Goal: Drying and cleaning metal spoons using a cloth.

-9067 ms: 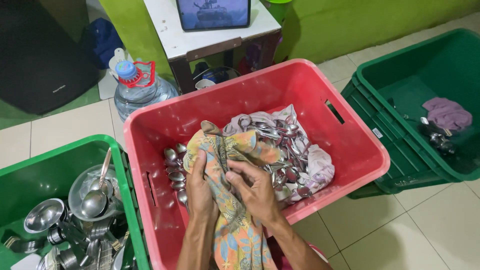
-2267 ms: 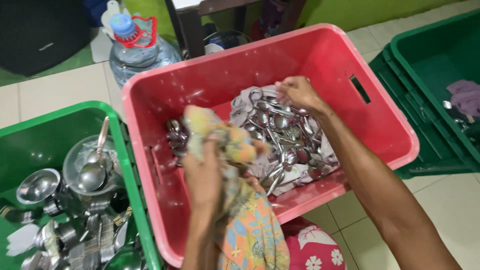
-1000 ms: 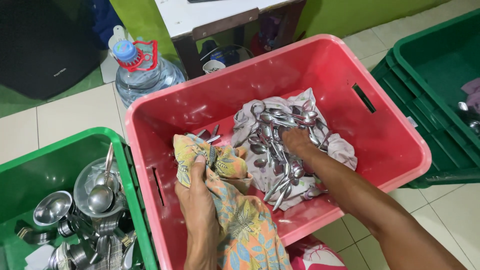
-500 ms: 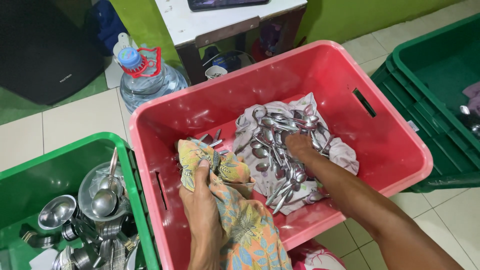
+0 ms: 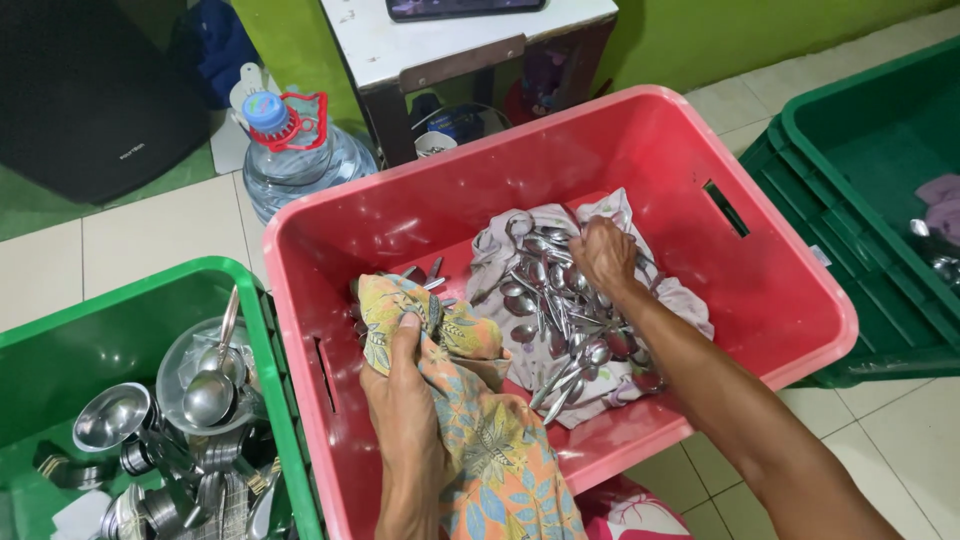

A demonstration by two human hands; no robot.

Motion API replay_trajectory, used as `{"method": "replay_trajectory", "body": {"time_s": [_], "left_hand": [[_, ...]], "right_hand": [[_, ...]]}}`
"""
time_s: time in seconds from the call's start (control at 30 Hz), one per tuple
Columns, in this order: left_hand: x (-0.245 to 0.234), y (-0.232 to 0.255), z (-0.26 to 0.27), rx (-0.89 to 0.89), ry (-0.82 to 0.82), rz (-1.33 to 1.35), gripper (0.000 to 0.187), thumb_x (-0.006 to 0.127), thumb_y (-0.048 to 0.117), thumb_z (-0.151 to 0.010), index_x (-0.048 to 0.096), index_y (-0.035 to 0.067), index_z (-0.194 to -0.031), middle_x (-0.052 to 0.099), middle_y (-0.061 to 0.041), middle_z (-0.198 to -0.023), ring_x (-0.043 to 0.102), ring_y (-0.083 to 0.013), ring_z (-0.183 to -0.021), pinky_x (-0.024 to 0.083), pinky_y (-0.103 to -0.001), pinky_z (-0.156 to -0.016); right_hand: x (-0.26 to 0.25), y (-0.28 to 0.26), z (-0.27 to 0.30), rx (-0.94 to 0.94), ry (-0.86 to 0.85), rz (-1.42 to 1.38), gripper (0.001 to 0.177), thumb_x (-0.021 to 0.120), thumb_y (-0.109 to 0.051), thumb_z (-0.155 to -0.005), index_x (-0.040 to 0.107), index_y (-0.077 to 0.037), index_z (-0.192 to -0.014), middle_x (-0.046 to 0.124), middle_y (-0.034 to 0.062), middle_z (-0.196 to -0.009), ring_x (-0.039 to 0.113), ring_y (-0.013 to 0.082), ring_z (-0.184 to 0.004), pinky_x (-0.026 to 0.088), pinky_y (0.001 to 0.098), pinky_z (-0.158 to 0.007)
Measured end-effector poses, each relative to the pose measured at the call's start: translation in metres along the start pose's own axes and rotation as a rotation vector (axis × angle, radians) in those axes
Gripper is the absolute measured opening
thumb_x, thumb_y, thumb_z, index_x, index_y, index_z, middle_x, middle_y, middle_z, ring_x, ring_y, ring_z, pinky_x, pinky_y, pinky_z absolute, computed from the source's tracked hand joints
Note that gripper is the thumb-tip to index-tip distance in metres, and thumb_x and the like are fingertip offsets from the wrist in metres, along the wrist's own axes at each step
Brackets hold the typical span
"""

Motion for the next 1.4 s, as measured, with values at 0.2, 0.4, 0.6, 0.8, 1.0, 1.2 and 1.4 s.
{"method": "replay_trajectory", "body": {"time_s": [0.2, 0.4, 0.6, 0.8, 1.0, 1.2, 1.4], "left_hand": [[0.011, -0.004, -0.016, 0.145, -0.136, 0.011, 0.037, 0.056, 0.028, -0.100, 0.074, -0.004, -0.104, 0.067, -0.012, -0.081, 0.060, -0.0192, -0.067, 0.049, -0.033, -0.059], [0.019, 0.012, 0.006, 0.247, -0.206, -0.733, 0.070, 0.042, 0.057, -0.100, 0.078, -0.002, -0.109, 0.073, -0.030, -0.118, 0.061, -0.0482, -0.124, 0.046, -0.057, -0.102], [0.034, 0.010, 0.027, 0.046, -0.246, -0.335, 0.082, 0.056, 0.063, -0.091, 0.048, 0.008, -0.151, 0.055, -0.025, -0.148, 0.053, -0.0423, -0.138, 0.043, -0.060, -0.111], [0.050, -0.030, -0.017, 0.080, -0.542, 0.296, 0.043, 0.049, 0.035, -0.106, 0.068, -0.002, -0.115, 0.071, -0.010, -0.088, 0.062, -0.0140, -0.061, 0.046, -0.025, -0.047], [0.040, -0.028, -0.015, -0.005, -0.400, 0.454, 0.056, 0.052, 0.039, -0.104, 0.056, -0.006, -0.136, 0.063, -0.032, -0.133, 0.064, -0.0422, -0.119, 0.051, -0.063, -0.098], [0.036, -0.008, 0.016, 0.411, -0.436, -0.068, 0.040, 0.059, 0.042, -0.101, 0.071, 0.004, -0.108, 0.070, -0.013, -0.099, 0.063, -0.0229, -0.100, 0.052, -0.046, -0.098], [0.046, -0.015, -0.002, 0.545, -0.504, -0.059, 0.033, 0.052, 0.024, -0.102, 0.072, -0.002, -0.099, 0.069, -0.005, -0.084, 0.058, -0.0107, -0.072, 0.048, -0.025, -0.063]], "right_hand": [[-0.043, -0.027, -0.004, -0.092, 0.129, 0.151, 0.012, 0.052, -0.006, -0.092, 0.062, 0.000, -0.089, 0.061, 0.0075, -0.063, 0.051, 0.0197, -0.046, 0.051, 0.0438, -0.060], [-0.037, 0.037, 0.010, 0.413, -0.222, -0.004, 0.043, 0.047, -0.027, -0.095, 0.068, 0.002, -0.117, 0.075, 0.0271, -0.097, 0.071, 0.0447, -0.105, 0.056, 0.0539, -0.089], [-0.166, -0.086, 0.065, 0.188, 0.100, -0.648, 0.018, 0.057, -0.013, -0.092, 0.071, -0.004, -0.101, 0.070, 0.0258, -0.091, 0.069, 0.0405, -0.094, 0.052, 0.0473, -0.083], [-0.197, -0.198, 0.145, 0.186, 0.030, -0.713, 0.024, 0.063, -0.021, -0.095, 0.068, -0.013, -0.118, 0.076, 0.0170, -0.091, 0.073, 0.0344, -0.082, 0.056, 0.0445, -0.072], [-0.214, -0.240, 0.171, -0.030, 0.130, -0.654, 0.027, 0.064, -0.007, -0.096, 0.072, -0.005, -0.121, 0.068, 0.0163, -0.088, 0.065, 0.0271, -0.076, 0.053, 0.0399, -0.067], [-0.212, -0.239, 0.175, -0.073, 0.227, -0.657, 0.027, 0.066, -0.001, -0.094, 0.073, -0.004, -0.121, 0.067, 0.0137, -0.084, 0.065, 0.0243, -0.071, 0.053, 0.0368, -0.066], [-0.223, -0.262, 0.191, -0.215, 0.268, -0.604, 0.022, 0.063, 0.008, -0.082, 0.067, 0.005, -0.103, 0.057, 0.0098, -0.090, 0.055, 0.0200, -0.071, 0.048, 0.0348, -0.063]]}}
Point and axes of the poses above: each hand's wrist, its own z-axis away from the middle knuckle, its own x-axis out of the palm, y = z × x, the point moved 10 cm from there along -z, towards the middle knuckle
